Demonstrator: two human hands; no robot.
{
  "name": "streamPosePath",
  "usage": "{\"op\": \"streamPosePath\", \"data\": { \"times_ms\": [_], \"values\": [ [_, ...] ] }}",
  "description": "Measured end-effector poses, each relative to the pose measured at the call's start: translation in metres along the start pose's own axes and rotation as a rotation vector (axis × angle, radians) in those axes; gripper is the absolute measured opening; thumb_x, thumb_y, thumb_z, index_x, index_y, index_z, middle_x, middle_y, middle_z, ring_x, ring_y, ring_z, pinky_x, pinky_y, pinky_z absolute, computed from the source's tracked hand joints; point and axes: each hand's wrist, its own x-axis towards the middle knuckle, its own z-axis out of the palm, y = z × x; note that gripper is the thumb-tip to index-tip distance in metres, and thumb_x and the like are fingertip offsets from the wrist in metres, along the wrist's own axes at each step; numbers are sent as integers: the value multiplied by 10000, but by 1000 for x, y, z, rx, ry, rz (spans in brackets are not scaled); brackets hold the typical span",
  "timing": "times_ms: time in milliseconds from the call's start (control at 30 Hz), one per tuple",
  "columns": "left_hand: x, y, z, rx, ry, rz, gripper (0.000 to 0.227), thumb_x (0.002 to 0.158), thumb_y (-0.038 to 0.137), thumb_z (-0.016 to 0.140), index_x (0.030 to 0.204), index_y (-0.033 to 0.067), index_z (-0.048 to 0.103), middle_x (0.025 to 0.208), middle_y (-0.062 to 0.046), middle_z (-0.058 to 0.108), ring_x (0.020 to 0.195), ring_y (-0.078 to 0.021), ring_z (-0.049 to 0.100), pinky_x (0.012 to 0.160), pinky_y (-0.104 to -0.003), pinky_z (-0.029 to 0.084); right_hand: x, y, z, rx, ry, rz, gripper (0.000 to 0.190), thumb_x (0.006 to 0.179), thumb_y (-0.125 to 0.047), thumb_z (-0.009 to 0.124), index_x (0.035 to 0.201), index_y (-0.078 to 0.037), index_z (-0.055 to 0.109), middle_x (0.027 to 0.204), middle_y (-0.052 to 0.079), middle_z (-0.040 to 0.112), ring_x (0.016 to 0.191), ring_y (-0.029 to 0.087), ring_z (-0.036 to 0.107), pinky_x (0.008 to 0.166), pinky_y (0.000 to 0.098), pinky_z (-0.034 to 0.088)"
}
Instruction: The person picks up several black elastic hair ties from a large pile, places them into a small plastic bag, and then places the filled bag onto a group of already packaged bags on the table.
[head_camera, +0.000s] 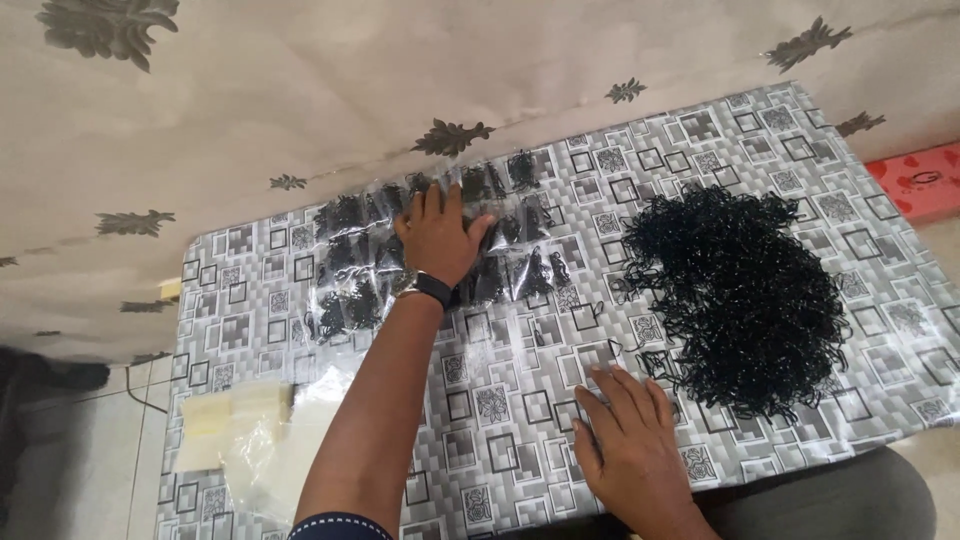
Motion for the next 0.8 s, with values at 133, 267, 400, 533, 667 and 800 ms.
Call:
{"op": "streamPosePath", "data": {
  "times_ms": [133,267,400,533,667,800],
  "values": [
    [-1,-3,-19,-101,-194,1,736,956,686,381,1488,179,430,1542,-139,410,1423,-396,345,1047,-685,275,-2,0,2,-2,16,10,343,921,-286,610,1223,-140,683,1388,66,623,1371,287,516,1189,554,317],
    [-9,4,-33,-145,-191,78,687,975,624,415,1495,176,420,1572,-139,372,1469,-410,271,1068,-702,250,-2,1,0,2,3,0,348,924,-275,624,1238,-138,683,1392,76,621,1369,288,516,1178,561,322],
    [-32,39,-85,-410,-249,73,590,947,454,597,1465,213,454,1601,-118,319,1436,-369,287,1172,-649,140,-4,1,3,2,32,1,339,932,-281,609,1227,-132,686,1373,69,632,1347,280,529,1170,557,328],
    [-93,89,-169,-854,-302,187,530,965,346,582,1452,180,456,1585,-150,384,1485,-297,289,1191,-500,306,-7,2,2,5,38,1,358,943,-287,595,1256,-133,671,1385,75,626,1361,291,517,1189,560,298],
    [-133,162,-239,-1144,-1006,480,430,928,269,545,1337,135,539,1465,-108,523,1318,-276,516,1051,-401,440,-23,38,60,-67,98,-20,289,952,-350,588,1187,-218,690,1370,11,617,1344,250,514,1151,499,301],
    [-151,180,-260,-1076,-1664,445,600,843,320,535,1403,112,482,1628,-152,367,1503,-359,338,1199,-522,253,-11,9,11,16,19,-29,363,952,-314,584,1248,-132,689,1387,84,625,1358,304,518,1145,566,330]
  ]
}}
